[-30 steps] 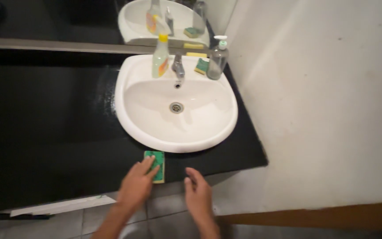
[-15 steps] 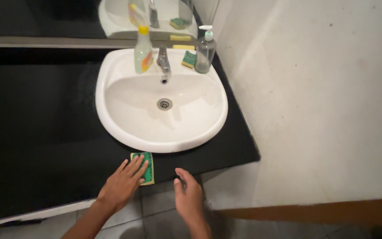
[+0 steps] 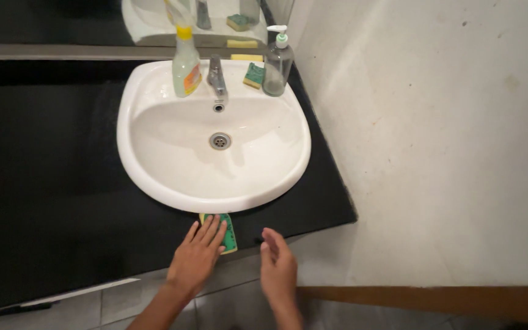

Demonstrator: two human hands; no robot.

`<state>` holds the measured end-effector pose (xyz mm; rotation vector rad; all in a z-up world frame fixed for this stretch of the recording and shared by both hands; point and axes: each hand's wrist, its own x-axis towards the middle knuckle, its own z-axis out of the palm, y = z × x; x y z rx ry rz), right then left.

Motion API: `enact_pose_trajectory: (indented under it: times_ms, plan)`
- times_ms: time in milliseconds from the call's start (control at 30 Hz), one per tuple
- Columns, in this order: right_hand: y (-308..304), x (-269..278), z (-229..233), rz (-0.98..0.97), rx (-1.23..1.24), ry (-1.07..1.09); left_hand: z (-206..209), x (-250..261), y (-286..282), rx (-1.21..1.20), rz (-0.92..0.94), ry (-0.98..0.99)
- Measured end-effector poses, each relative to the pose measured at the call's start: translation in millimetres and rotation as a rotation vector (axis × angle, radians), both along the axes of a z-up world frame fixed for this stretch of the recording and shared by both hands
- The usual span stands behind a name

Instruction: Clean the bathroom countertop with a sponge and retrieve items from the under-sink cabinet.

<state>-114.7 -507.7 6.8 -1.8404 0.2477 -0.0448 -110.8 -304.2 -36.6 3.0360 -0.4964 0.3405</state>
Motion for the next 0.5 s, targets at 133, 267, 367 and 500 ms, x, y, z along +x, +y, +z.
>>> enact_pose_trajectory:
  times_ms: [133, 267, 367, 500]
  plan:
    - [-19.7, 8.8, -34.8, -0.032, 0.142, -0.087, -9.8, 8.0, -18.6, -0.027, -0.017, -0.037]
    - [-33.8, 10.2, -21.6, -0.055, 0.045, -0.064, -6.8, 18.7, -58.6, -0.074, -0.022, 0.004]
    - [-38.4, 13.0, -6.4, -0.061, -0.095, -0.081, -11.0, 31.0, -79.2, -0.131, -0.044, -0.006]
    - [-51.3, 22.1, 4.2, -0.028, -0.304, -0.236, -2.2, 43.7, -106.4, -0.123, -0.078, 0.013]
